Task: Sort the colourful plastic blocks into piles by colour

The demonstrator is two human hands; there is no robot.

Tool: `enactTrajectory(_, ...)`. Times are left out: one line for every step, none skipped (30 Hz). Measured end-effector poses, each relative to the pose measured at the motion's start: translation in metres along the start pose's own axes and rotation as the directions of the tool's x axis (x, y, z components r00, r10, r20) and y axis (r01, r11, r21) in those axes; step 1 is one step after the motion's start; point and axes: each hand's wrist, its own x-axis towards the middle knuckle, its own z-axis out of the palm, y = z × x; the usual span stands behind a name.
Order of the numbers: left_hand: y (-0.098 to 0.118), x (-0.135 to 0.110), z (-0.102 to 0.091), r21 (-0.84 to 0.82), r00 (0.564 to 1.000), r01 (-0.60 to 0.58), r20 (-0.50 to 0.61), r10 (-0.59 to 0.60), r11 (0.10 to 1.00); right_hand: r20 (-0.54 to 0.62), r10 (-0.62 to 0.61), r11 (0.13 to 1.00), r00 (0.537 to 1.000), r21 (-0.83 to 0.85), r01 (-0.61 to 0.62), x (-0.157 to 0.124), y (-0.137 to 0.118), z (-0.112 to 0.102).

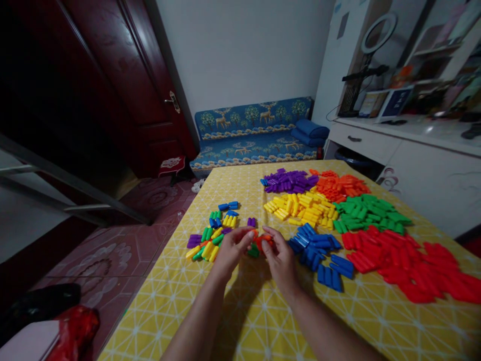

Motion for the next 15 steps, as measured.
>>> enactTrajectory(-0.003,0.000,0.006,-0.086,0.999,0.032,0.018,-0.030,0.996,0.023,-0.032,0.999,0.999,-0.013,0.033,0.000,0.000,0.000)
enactTrajectory(-0.007,0.001,0.012,-0.128,0.999,0.045,0.014,-0.044,0.991,0.045,-0.062,0.997,0.997,-0.033,0.063,0.000,0.000,0.000)
enactTrajectory(-0.011,0.001,0.017,-0.135,0.999,0.042,-0.012,-0.044,0.990,0.064,-0.085,0.994,0.994,-0.058,0.089,0.000,0.001,0.000)
enactTrajectory(-0.014,0.001,0.022,-0.114,0.998,0.028,-0.050,-0.034,0.993,0.073,-0.099,0.991,0.992,-0.084,0.105,0.000,0.003,0.000)
enactTrajectory(-0.017,0.001,0.025,-0.076,0.996,0.011,-0.083,-0.017,0.997,0.075,-0.103,0.988,0.992,-0.106,0.110,0.000,0.005,0.001)
enactTrajectory(-0.019,0.000,0.027,-0.025,0.995,-0.009,-0.104,0.006,1.000,0.074,-0.097,0.987,0.993,-0.121,0.106,0.000,0.007,0.001)
enactTrajectory(-0.020,0.000,0.028,0.032,0.993,-0.031,-0.114,0.034,0.999,0.069,-0.089,0.987,0.994,-0.130,0.097,0.000,0.009,0.002)
enactTrajectory(-0.019,-0.001,0.029,0.091,0.991,-0.057,-0.115,0.067,0.994,0.060,-0.083,0.987,0.995,-0.133,0.090,0.000,0.011,0.002)
enactTrajectory(-0.018,-0.003,0.029,0.148,0.988,-0.088,-0.110,0.105,0.985,0.049,-0.078,0.988,0.996,-0.132,0.084,0.000,0.011,0.002)
enactTrajectory(-0.016,-0.004,0.030,0.198,0.984,-0.126,-0.101,0.148,0.972,0.035,-0.074,0.989,0.997,-0.128,0.078,0.000,0.011,0.003)
enactTrajectory(-0.014,-0.005,0.030,0.237,0.977,-0.170,-0.085,0.195,0.957,0.018,-0.066,0.990,0.998,-0.121,0.068,0.000,0.009,0.003)
enactTrajectory(-0.013,-0.007,0.032,0.264,0.968,-0.219,-0.061,0.243,0.939,-0.009,-0.055,0.993,0.998,-0.110,0.053,0.000,0.007,0.002)
enactTrajectory(-0.012,-0.008,0.033,0.282,0.956,-0.270,-0.032,0.291,0.921,-0.045,-0.038,0.995,0.998,-0.090,0.034,0.000,0.004,0.001)
enactTrajectory(-0.011,-0.009,0.034,0.292,0.943,-0.318,0.003,0.332,0.902,-0.083,-0.013,0.998,0.997,-0.060,0.008,0.001,0.000,-0.002)
enactTrajectory(-0.012,-0.010,0.035,0.301,0.932,-0.354,0.035,0.360,0.886,-0.119,0.019,1.000,0.993,-0.020,-0.022,0.003,-0.004,-0.006)
